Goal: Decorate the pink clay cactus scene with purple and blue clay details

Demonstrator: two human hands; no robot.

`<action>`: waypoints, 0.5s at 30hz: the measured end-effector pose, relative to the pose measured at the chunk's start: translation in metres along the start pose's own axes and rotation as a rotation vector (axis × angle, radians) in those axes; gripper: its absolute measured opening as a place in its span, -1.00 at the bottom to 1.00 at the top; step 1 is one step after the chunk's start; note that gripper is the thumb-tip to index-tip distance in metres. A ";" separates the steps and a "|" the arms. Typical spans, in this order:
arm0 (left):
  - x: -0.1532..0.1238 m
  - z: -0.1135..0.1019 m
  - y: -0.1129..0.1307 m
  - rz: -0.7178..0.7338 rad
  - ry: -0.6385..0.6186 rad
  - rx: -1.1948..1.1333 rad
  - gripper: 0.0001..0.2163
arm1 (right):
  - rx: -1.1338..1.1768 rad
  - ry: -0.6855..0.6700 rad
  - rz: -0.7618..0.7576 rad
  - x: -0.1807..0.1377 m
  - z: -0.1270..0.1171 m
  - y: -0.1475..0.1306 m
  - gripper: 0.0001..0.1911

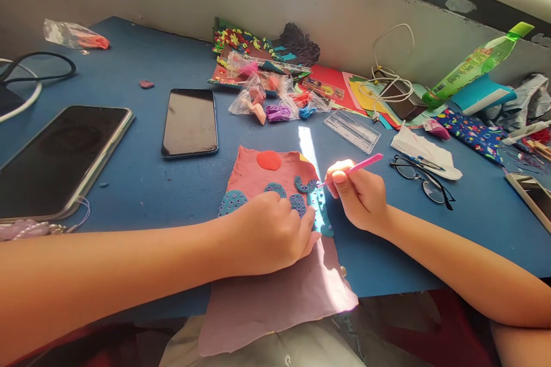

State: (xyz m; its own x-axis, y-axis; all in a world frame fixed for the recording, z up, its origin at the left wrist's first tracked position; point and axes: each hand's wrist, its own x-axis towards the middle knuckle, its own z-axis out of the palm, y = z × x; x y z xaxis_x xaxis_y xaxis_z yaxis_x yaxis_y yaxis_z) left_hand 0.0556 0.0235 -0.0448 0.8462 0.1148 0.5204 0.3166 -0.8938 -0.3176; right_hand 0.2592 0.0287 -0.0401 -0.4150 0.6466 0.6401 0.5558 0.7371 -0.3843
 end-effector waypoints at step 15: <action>0.000 0.000 0.000 -0.014 -0.004 -0.002 -0.73 | -0.034 -0.109 -0.142 0.002 0.002 0.002 -0.75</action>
State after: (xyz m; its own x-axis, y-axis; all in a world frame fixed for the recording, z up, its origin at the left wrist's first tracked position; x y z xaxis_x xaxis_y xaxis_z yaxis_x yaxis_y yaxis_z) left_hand 0.0558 0.0237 -0.0446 0.8433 0.1288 0.5218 0.3273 -0.8932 -0.3085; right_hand 0.2582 0.0323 -0.0406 -0.5659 0.5554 0.6093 0.5097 0.8166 -0.2710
